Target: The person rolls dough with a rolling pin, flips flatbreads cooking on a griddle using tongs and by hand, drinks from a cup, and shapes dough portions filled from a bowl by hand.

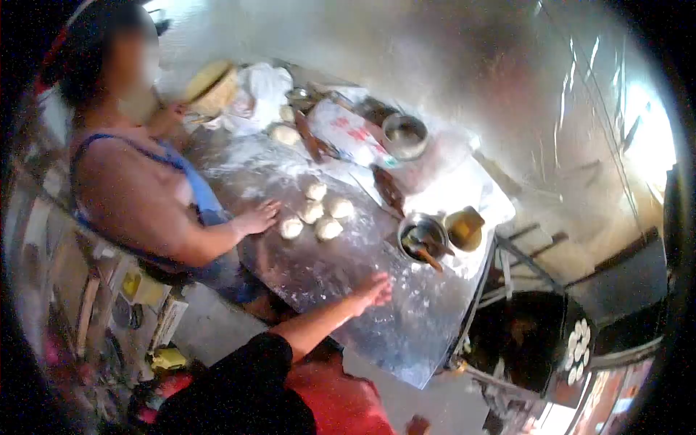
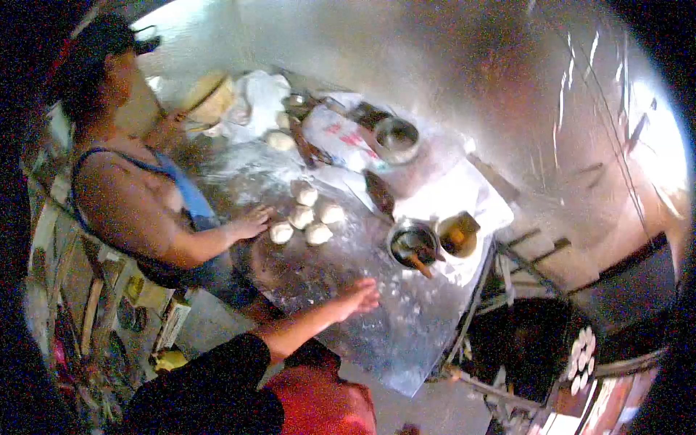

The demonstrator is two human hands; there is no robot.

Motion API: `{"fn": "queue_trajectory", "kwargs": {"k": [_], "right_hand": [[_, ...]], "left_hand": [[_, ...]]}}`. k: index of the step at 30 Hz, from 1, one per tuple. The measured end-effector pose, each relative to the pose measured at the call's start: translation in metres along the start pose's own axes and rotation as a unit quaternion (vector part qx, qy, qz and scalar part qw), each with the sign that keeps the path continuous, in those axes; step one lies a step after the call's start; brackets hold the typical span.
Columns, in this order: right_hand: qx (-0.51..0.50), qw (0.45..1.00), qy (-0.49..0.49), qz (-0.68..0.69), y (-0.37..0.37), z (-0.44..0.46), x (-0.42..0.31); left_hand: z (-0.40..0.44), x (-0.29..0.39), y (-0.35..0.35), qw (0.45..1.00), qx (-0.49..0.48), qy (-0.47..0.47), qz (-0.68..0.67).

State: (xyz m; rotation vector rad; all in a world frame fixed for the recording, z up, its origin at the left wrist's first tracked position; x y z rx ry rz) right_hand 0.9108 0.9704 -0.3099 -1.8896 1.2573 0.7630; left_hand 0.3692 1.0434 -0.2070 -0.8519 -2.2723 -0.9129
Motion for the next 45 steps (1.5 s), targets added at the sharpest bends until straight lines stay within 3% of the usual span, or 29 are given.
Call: {"fn": "queue_trajectory", "kwargs": {"k": [2,3,5,7,8,13,15,17,19,21,23,24,26,27,28,30,31,35,37,38,39,43,45], "right_hand": [[0.025,0.986,-0.004,0.168,-0.005,0.027,-0.009],[0.039,0.981,-0.004,0.188,-0.002,0.031,-0.017],[0.045,0.995,-0.02,-0.09,0.045,-0.004,-0.132],[-0.011,0.995,-0.103,-0.006,0.056,-0.008,-0.144],[0.056,0.958,-0.151,-0.236,0.056,0.01,-0.124],[0.069,0.976,-0.114,-0.169,0.046,0.008,-0.111],[0.043,0.956,-0.176,-0.231,0.043,0.013,-0.117],[0.058,0.963,-0.2,-0.172,0.042,0.023,-0.118],[0.036,0.987,-0.077,-0.137,0.052,0.0,-0.163],[0.032,0.981,-0.064,-0.18,0.047,0.013,-0.152],[0.05,0.953,-0.094,-0.283,0.049,0.021,-0.151],[0.044,0.953,-0.091,-0.286,0.05,0.025,-0.148],[0.125,0.937,-0.204,-0.253,0.057,0.033,-0.149],[0.117,0.94,-0.198,-0.253,0.061,0.042,-0.149],[0.117,0.909,-0.276,-0.291,0.065,0.048,-0.162],[0.121,0.899,-0.302,-0.293,0.073,0.054,-0.18],[0.121,0.922,-0.258,-0.261,0.08,0.056,-0.2],[0.089,0.916,-0.284,-0.269,0.107,0.08,-0.235],[0.061,0.906,-0.277,-0.315,0.12,0.079,-0.257],[0.03,0.874,-0.343,-0.343,0.123,0.088,-0.254],[0.029,0.874,-0.339,-0.346,0.125,0.089,-0.253],[0.08,0.884,-0.322,-0.328,0.133,0.099,-0.244],[0.128,0.853,-0.317,-0.395,0.14,0.102,-0.242]], "left_hand": [[0.017,0.002,-0.005,1.0,-0.018,0.009,-0.014],[0.021,0.008,-0.005,1.0,-0.013,0.002,-0.016],[0.033,0.019,-0.004,1.0,-0.017,-0.004,-0.01],[0.049,0.025,0.001,1.0,-0.02,-0.01,-0.011],[0.055,0.026,0.004,1.0,-0.011,-0.004,-0.02],[0.082,0.036,0.032,0.998,-0.052,-0.001,-0.027],[0.098,0.038,0.038,0.998,-0.045,-0.014,-0.047],[0.111,0.043,0.04,0.996,-0.05,-0.021,-0.075],[0.113,0.05,0.043,0.992,-0.082,-0.029,-0.097],[0.116,0.053,0.046,0.994,-0.076,-0.043,-0.071],[0.124,0.052,0.044,0.995,-0.066,-0.06,-0.043],[0.128,0.051,0.044,0.997,-0.054,-0.053,-0.027],[0.137,0.049,0.041,0.998,-0.046,-0.033,-0.019],[0.133,0.053,0.043,0.999,-0.021,-0.03,-0.032],[0.129,0.057,0.043,0.999,-0.024,-0.023,-0.023],[0.128,0.063,0.043,1.0,-0.026,-0.005,-0.012],[0.139,0.058,0.038,0.999,-0.019,-0.036,-0.006],[0.123,0.078,0.051,0.998,-0.022,-0.007,-0.05],[0.129,0.08,0.051,0.998,-0.02,-0.008,-0.057],[0.136,0.081,0.052,0.998,-0.036,-0.02,-0.052],[0.138,0.08,0.054,0.997,-0.053,-0.032,-0.047],[0.128,0.068,0.051,0.999,-0.012,-0.022,-0.036],[0.122,0.06,0.041,0.998,-0.015,-0.02,-0.054]]}}
Point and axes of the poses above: each hand's wrist, its own z-axis towards the middle knuckle, its own y-axis out of the palm, x = y × z, the point moved 4 cm from there along z, towards the middle knuckle, and after that the axes turned 5 degrees about -y, right-handed, at the moved point
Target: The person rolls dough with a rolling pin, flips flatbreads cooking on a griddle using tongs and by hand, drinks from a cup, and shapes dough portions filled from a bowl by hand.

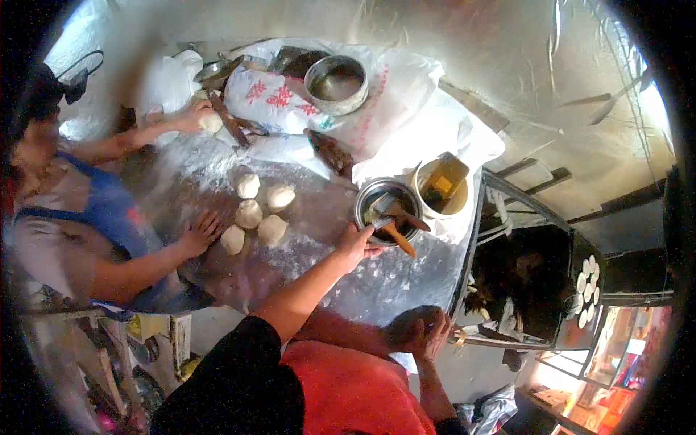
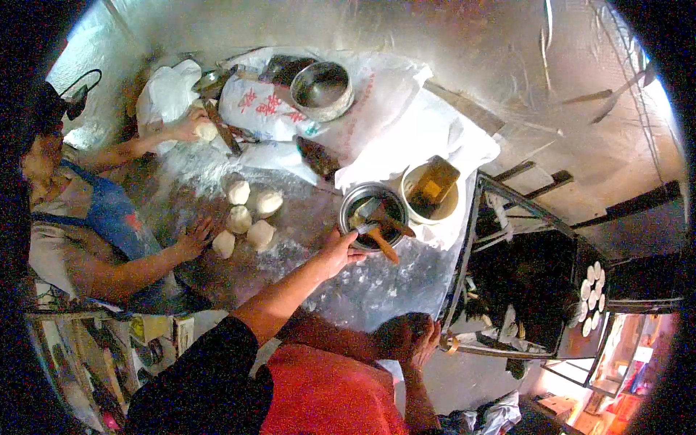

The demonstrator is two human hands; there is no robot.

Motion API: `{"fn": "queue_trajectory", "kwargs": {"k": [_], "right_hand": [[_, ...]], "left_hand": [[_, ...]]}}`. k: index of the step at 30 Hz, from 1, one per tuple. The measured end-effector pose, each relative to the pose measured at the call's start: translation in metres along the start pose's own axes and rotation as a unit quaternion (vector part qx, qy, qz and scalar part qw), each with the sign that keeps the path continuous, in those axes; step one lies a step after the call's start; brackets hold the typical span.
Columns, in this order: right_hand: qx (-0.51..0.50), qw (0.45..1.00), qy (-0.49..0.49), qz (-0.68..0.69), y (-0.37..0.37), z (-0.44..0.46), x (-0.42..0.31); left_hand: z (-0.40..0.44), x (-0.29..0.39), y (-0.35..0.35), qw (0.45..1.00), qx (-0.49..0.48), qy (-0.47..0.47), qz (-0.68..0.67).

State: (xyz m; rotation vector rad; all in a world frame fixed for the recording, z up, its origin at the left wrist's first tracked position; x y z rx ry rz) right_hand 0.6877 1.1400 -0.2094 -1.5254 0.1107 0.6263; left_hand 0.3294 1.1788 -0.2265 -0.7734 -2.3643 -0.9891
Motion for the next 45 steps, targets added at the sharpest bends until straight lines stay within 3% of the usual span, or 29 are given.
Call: {"fn": "queue_trajectory", "kwargs": {"k": [1,3,6,8,11,14,17,18,19,20,23,24,26,27,28,30,31,32,34,35,36,37,38,40,42,44,45], "right_hand": [[-0.001,0.999,-0.01,0.047,0.002,0.004,0.0],[-0.003,1.0,0.012,0.016,0.008,0.008,-0.004],[0.012,0.999,0.042,-0.019,0.016,0.015,0.004],[-0.003,0.998,0.058,-0.025,0.015,0.016,0.005],[-0.004,0.997,0.073,-0.036,0.017,0.013,0.006],[0.002,0.996,0.059,-0.061,0.018,0.015,0.007],[-0.002,0.995,0.069,-0.07,0.018,0.017,0.005],[-0.002,0.995,0.072,-0.072,0.015,0.021,0.001],[0.005,0.997,0.032,-0.073,0.011,0.028,-0.007],[0.011,0.997,-0.005,-0.077,0.007,0.034,-0.015],[-0.03,0.994,-0.061,0.08,0.001,0.08,-0.067],[-0.04,0.984,-0.106,0.139,0.01,0.093,-0.077],[-0.143,0.906,0.023,0.397,0.03,0.116,-0.104],[-0.174,0.857,0.081,0.478,0.02,0.131,-0.132],[-0.173,0.856,0.081,0.481,0.034,0.136,-0.134],[-0.155,0.809,0.128,0.553,0.066,0.145,-0.13],[-0.146,0.784,0.098,0.595,0.07,0.154,-0.138],[-0.147,0.782,0.098,0.597,0.077,0.157,-0.143],[-0.125,0.755,0.118,0.633,0.085,0.162,-0.151],[-0.154,0.741,0.122,0.642,0.081,0.166,-0.155],[-0.157,0.741,0.122,0.641,0.085,0.172,-0.155],[-0.146,0.78,0.073,0.604,0.088,0.18,-0.157],[-0.14,0.787,0.084,0.594,0.091,0.182,-0.156],[-0.135,0.795,0.094,0.584,0.083,0.193,-0.171],[-0.124,0.735,0.072,0.663,0.078,0.204,-0.182],[-0.125,0.79,0.02,0.6,0.104,0.209,-0.165],[-0.136,0.772,0.063,0.618,0.106,0.207,-0.166]], "left_hand": [[-0.001,0.0,-0.005,1.0,-0.015,-0.004,0.001],[-0.017,0.006,-0.01,0.998,-0.06,-0.004,0.0],[-0.03,0.01,-0.039,0.996,-0.018,-0.074,-0.051],[-0.038,0.027,-0.05,0.999,-0.025,-0.049,-0.005],[-0.027,0.063,-0.059,0.988,0.122,0.046,0.077],[0.004,0.102,-0.083,0.977,0.15,0.108,0.103],[0.032,0.137,-0.088,0.928,0.188,0.174,0.27],[0.043,0.144,-0.089,0.929,0.186,0.171,0.27],[0.049,0.16,-0.082,0.809,0.222,0.315,0.445],[0.053,0.162,-0.069,0.636,0.239,0.438,0.588],[0.05,0.177,-0.032,0.551,0.207,0.346,0.731],[0.049,0.182,-0.029,0.551,0.209,0.344,0.731],[0.047,0.192,-0.019,0.413,0.199,0.266,0.848],[0.053,0.191,-0.026,0.373,0.2,0.289,0.859],[0.047,0.197,-0.026,0.371,0.2,0.289,0.86],[0.03,0.199,-0.029,0.315,0.132,0.282,0.897],[0.026,0.195,-0.046,0.311,0.127,0.355,0.872],[0.028,0.192,-0.068,0.309,0.127,0.354,0.874],[0.014,0.202,-0.077,0.437,0.14,0.28,0.843],[0.006,0.211,-0.078,0.472,0.152,0.288,0.819],[0.0,0.214,-0.074,0.474,0.153,0.286,0.819],[-0.009,0.221,-0.069,0.517,0.175,0.35,0.762],[-0.017,0.227,-0.065,0.554,0.194,0.411,0.697],[-0.024,0.232,-0.051,0.538,0.202,0.446,0.686],[-0.031,0.235,-0.038,0.577,0.225,0.442,0.649],[-0.031,0.233,-0.032,0.571,0.224,0.449,0.65],[-0.038,0.232,-0.021,0.58,0.237,0.432,0.649]]}}
Point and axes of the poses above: each hand's wrist, its own z-axis towards the middle knuckle, its own y-axis out of the palm, x = y × z, the point moved 4 cm from there along z, towards the middle knuckle, and after that the axes turned 5 degrees about -y, right-handed, at the moved point
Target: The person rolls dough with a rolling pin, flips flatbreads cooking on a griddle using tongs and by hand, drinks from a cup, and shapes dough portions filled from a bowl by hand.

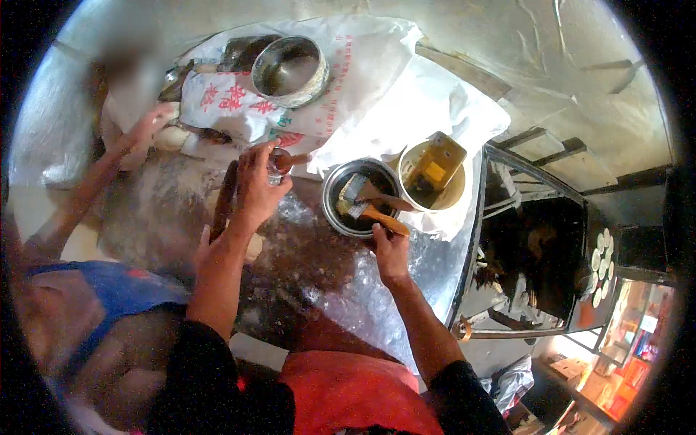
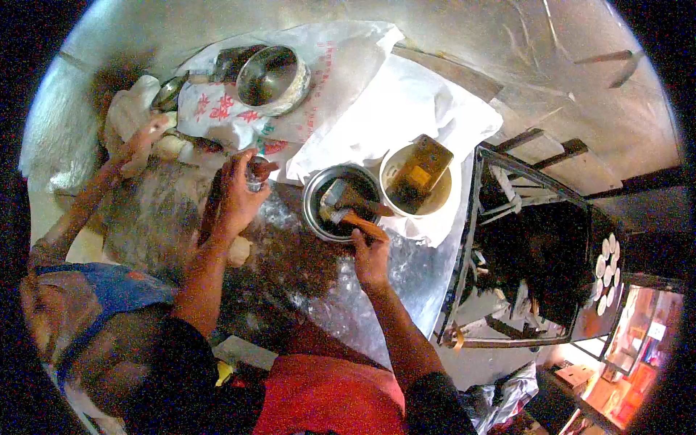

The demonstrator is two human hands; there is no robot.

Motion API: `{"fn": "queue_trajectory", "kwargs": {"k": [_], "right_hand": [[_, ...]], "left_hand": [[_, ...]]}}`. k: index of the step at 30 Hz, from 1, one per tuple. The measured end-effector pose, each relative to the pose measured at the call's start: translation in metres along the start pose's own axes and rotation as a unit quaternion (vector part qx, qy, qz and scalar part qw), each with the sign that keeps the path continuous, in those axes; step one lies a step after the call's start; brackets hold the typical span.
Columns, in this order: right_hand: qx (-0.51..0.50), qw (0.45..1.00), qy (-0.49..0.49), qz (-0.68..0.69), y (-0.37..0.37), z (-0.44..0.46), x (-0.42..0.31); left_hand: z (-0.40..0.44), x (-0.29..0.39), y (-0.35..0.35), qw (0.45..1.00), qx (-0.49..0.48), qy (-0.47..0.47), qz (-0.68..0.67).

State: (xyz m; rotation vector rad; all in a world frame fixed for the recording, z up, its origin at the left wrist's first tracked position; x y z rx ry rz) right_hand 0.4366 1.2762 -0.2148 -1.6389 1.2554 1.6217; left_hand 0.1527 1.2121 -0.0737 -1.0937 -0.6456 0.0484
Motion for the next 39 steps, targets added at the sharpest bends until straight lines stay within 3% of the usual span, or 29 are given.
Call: {"fn": "queue_trajectory", "kwargs": {"k": [1,3,4,5,6,7,9,10,11,13,14,16,18,21,24,27,31,33,35,36,38,39], "right_hand": [[0.014,0.999,0.038,0.03,0.001,-0.001,0.0],[0.003,1.0,0.007,0.016,-0.002,-0.009,-0.011],[-0.002,1.0,0.028,-0.014,-0.003,-0.022,-0.025],[-0.008,0.998,0.049,-0.044,-0.008,-0.036,-0.032],[0.005,0.977,-0.05,-0.209,-0.031,-0.048,0.001],[-0.013,0.962,-0.036,-0.271,-0.037,-0.063,-0.016],[-0.031,0.933,-0.048,-0.356,-0.05,-0.09,-0.035],[-0.031,0.921,-0.076,-0.38,-0.058,-0.104,-0.035],[-0.017,0.907,-0.091,-0.411,-0.066,-0.116,-0.035],[-0.035,0.832,-0.166,-0.528,-0.076,-0.133,-0.039],[-0.039,0.832,-0.169,-0.527,-0.082,-0.141,-0.038],[-0.04,0.788,-0.137,-0.599,-0.091,-0.15,-0.035],[-0.049,0.781,-0.131,-0.609,-0.094,-0.155,-0.03],[-0.057,0.768,-0.112,-0.628,-0.099,-0.163,-0.011],[-0.058,0.723,-0.117,-0.679,-0.099,-0.164,-0.006],[-0.058,0.727,-0.125,-0.673,-0.099,-0.164,-0.006],[-0.058,0.731,-0.134,-0.667,-0.098,-0.164,-0.007],[-0.061,0.73,-0.13,-0.669,-0.101,-0.163,-0.003],[-0.066,0.73,-0.117,-0.67,-0.101,-0.163,-0.001],[-0.061,0.723,-0.123,-0.677,-0.104,-0.165,0.003],[-0.054,0.72,-0.133,-0.679,-0.103,-0.164,0.004],[-0.057,0.719,-0.13,-0.68,-0.103,-0.164,0.005]], "left_hand": [[0.0,0.009,-0.001,1.0,-0.005,-0.022,0.004],[0.001,0.01,0.006,1.0,0.017,-0.011,0.021],[0.002,-0.007,0.017,0.972,-0.009,-0.144,-0.186],[0.0,-0.021,0.029,0.884,-0.035,-0.269,-0.382],[0.003,-0.027,0.023,0.923,0.018,-0.199,-0.328],[0.005,-0.033,0.029,0.923,0.022,-0.201,-0.327],[0.004,-0.049,0.039,0.877,0.056,-0.299,-0.372],[0.004,-0.03,0.029,0.828,0.018,-0.381,-0.411],[0.004,-0.037,0.032,0.828,0.024,-0.382,-0.41],[-0.003,-0.074,0.066,0.684,0.073,-0.511,-0.515],[-0.005,-0.098,0.085,0.651,0.049,-0.513,-0.557],[-0.01,-0.098,0.091,0.677,-0.012,-0.471,-0.566],[-0.015,-0.086,0.086,0.707,-0.076,-0.428,-0.557],[-0.019,-0.083,0.085,0.753,-0.092,-0.446,-0.476],[-0.016,-0.093,0.074,0.763,-0.069,-0.419,-0.488],[-0.012,-0.13,0.064,0.762,0.021,-0.381,-0.523],[0.004,-0.21,0.044,0.803,0.101,-0.413,-0.417],[0.017,-0.239,0.043,0.731,0.178,-0.448,-0.483],[0.029,-0.32,0.071,0.708,0.152,-0.473,-0.502],[0.033,-0.354,0.085,0.805,0.103,-0.428,-0.398],[0.048,-0.276,0.059,0.716,0.08,-0.519,-0.46],[0.056,-0.259,0.056,0.714,0.079,-0.523,-0.458]]}}
Point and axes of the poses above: each hand's wrist, its own z-axis towards the middle knuckle, its own y-axis out of the palm, x = y × z, the point moved 4 cm from there along z, towards the middle knuckle, and after that the axes turned 5 degrees about -y, right-handed, at the moved point
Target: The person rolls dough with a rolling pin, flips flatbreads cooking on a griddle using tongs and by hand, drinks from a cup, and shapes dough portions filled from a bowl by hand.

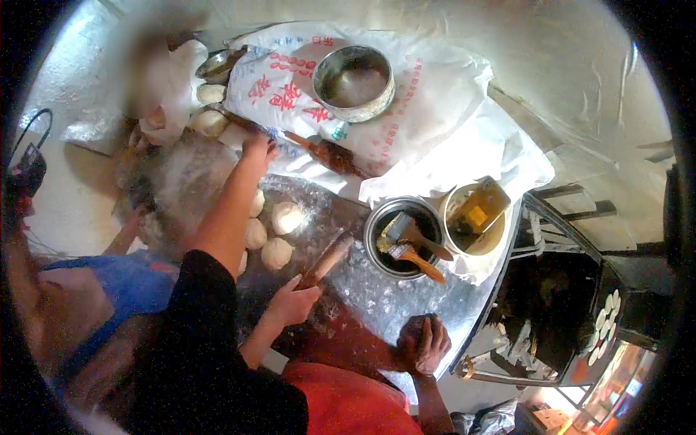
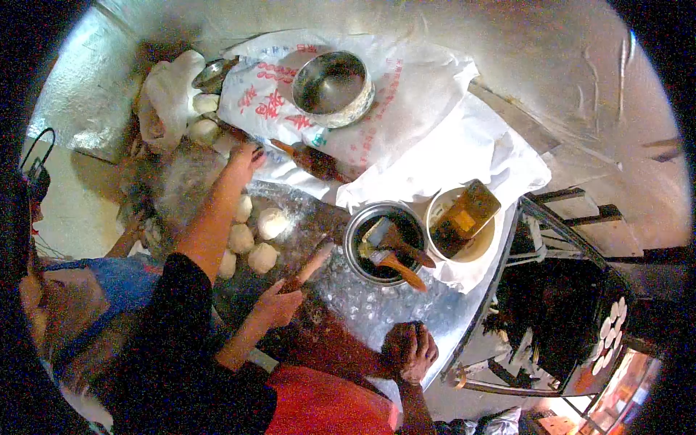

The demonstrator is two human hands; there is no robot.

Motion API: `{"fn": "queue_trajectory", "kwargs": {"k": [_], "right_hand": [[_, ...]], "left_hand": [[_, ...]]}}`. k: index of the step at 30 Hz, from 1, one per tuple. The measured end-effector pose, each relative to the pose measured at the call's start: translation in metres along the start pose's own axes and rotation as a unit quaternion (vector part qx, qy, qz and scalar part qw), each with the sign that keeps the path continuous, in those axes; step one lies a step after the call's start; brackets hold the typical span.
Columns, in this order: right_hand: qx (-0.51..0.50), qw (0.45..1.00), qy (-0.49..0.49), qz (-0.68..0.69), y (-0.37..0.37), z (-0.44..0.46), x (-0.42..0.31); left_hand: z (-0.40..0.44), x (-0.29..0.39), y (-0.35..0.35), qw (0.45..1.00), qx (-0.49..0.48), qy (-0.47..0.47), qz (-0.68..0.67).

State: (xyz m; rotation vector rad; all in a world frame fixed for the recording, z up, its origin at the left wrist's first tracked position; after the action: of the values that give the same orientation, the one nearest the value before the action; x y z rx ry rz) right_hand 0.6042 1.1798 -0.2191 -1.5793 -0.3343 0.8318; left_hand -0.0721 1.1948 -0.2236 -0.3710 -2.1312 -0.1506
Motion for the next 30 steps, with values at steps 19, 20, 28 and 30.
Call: {"fn": "queue_trajectory", "kwargs": {"k": [19,20,28,30], "right_hand": [[0.021,1.0,-0.007,0.002,0.006,-0.005,0.007],[0.023,1.0,-0.009,0.011,0.007,-0.004,0.006],[0.048,0.998,-0.024,-0.021,0.0,-0.004,0.008],[0.042,0.999,-0.028,-0.01,-0.005,-0.004,0.004]], "left_hand": [[0.047,-0.009,-0.015,0.97,0.029,-0.022,-0.24],[0.037,-0.007,-0.017,0.958,-0.03,-0.028,-0.285],[-0.174,-0.02,0.073,0.777,-0.285,-0.135,-0.544],[-0.268,-0.021,0.089,0.815,-0.305,-0.084,-0.485]]}}
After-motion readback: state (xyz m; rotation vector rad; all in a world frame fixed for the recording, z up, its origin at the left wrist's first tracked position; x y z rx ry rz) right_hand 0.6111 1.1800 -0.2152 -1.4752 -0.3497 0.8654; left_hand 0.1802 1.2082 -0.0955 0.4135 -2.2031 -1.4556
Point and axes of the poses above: each hand's wrist, its own z-axis towards the middle knuckle, its own y-axis out of the palm, x = y × z, the point moved 4 cm from there along z, towards the middle knuckle, and after that the axes turned 5 degrees about -y, right-handed, at the moved point
